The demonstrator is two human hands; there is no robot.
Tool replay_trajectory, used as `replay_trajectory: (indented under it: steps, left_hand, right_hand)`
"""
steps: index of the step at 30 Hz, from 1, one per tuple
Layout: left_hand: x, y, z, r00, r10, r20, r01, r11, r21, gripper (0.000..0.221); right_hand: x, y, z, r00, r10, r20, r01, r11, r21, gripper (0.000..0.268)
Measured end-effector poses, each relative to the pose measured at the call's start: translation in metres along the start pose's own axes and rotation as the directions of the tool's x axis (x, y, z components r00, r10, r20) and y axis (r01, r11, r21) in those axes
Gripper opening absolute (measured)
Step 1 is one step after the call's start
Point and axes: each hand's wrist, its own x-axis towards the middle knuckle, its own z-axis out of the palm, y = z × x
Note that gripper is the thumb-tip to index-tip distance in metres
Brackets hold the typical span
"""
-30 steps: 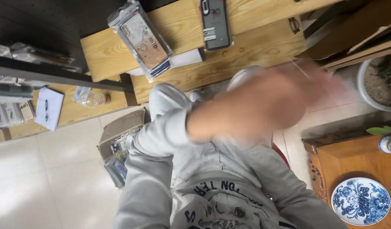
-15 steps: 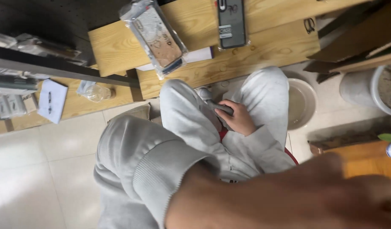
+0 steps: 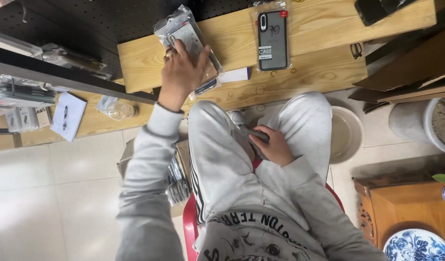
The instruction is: The person is cleaning and inspecting various phone cases using a cloth before placing them back.
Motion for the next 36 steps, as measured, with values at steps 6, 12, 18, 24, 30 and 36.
replay_trajectory:
  steps: [6,12,18,24,30,36]
  left_hand:
    - [0.021,-0.014,0.043,0.988,-0.104,-0.111,0.11,0.993,0.052,0.134]
    - [0.042,-0.045,0.056,0.98,-0.014,-0.198,0.009,1.0,-0.029,0.146]
    - [0.034,-0.062,0.039,0.851,0.162,-0.499,-0.326,0.908,-0.262,0.14]
    - [-0.013,-0.057,0.004,0.926,0.188,-0.328,-0.378,0.459,-0.804,0.021]
    - [-0.072,-0.069,0.026,0.973,-0.002,-0.231,-0.229,0.126,-0.965,0.075]
    - [-0.102,-0.103,0.098,0.997,0.021,-0.068,-0.053,-0.415,-0.908,0.067]
  right_hand:
    - [0.001,-0.002,-0.003,1.0,-0.01,-0.005,0.01,0.999,0.045,0.026]
    - [0.0,-0.01,-0.004,1.0,0.002,0.002,-0.002,0.998,0.064,0.023]
    - [-0.003,-0.013,-0.007,0.999,-0.038,0.002,0.037,0.996,0.085,0.02]
    - [0.0,-0.004,-0.004,0.996,-0.089,-0.008,0.089,0.994,0.063,0.026]
    - [0.005,0.017,0.007,0.973,-0.198,-0.118,0.203,0.978,0.036,0.032]
    - [0.005,0.008,0.001,0.978,-0.066,-0.199,0.113,0.965,0.235,0.051]
